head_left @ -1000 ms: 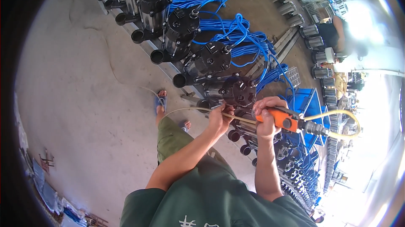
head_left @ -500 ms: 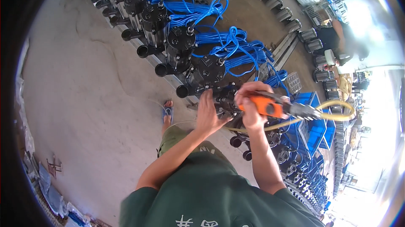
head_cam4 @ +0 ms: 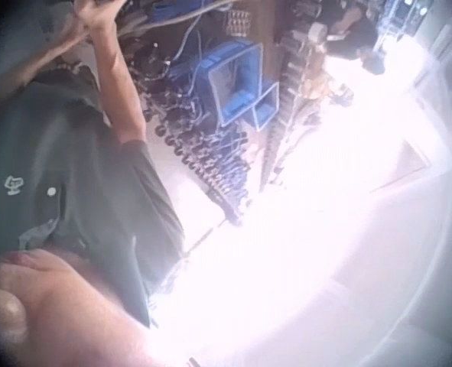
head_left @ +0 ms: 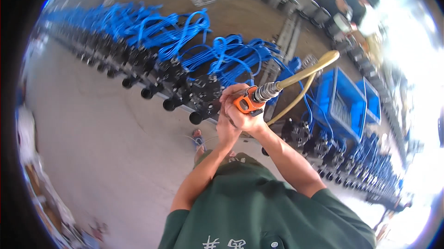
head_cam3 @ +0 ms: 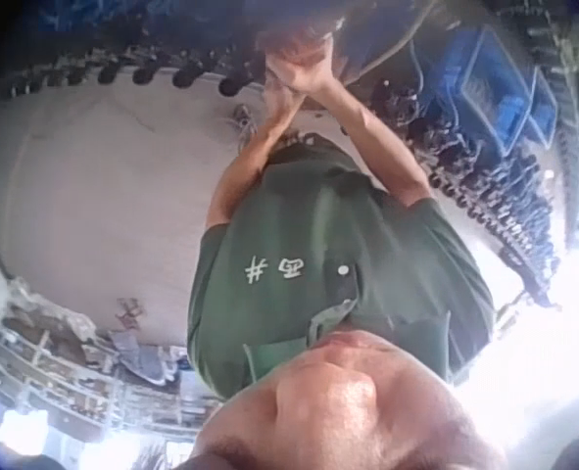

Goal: The person assembles water pumps by inserting blue cables into the pump housings and securing them with screws using a pneumatic screwdriver.

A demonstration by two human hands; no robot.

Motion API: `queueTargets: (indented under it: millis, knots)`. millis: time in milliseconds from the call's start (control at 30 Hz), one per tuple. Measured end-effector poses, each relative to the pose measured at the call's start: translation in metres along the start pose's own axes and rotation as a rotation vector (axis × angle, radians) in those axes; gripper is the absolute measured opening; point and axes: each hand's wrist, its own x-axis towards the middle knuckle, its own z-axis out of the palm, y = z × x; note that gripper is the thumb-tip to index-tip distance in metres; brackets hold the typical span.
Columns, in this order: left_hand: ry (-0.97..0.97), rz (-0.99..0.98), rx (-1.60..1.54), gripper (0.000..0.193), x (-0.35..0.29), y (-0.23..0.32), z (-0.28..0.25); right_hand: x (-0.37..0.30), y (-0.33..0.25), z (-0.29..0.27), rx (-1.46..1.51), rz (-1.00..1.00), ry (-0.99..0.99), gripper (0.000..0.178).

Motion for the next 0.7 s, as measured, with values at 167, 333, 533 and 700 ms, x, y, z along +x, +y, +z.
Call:
queueTargets:
  millis: [167, 333, 533, 700]
  knots:
    - [-0.009, -0.017, 0.145, 0.099, -0.007, -0.012, -0.001, -0.008, -0.042, -0.056, -0.023, -0.064, 0.137, 0.016]
    - [0.081, 0.095, 0.259, 0.069, -0.007, 0.000, 0.007, 0.010, -0.010, -0.101, -0.028, -0.212, 0.335, 0.009]
    - [0.070, 0.061, 0.229, 0.062, -0.006, 0.025, 0.001, 0.012, 0.014, -0.104, -0.256, -0.205, 0.225, 0.010]
    - [0.122, 0.119, 0.188, 0.060, -0.004, 0.019, 0.003, 0.019, 0.009, -0.103, -0.229, -0.160, 0.159, 0.010]
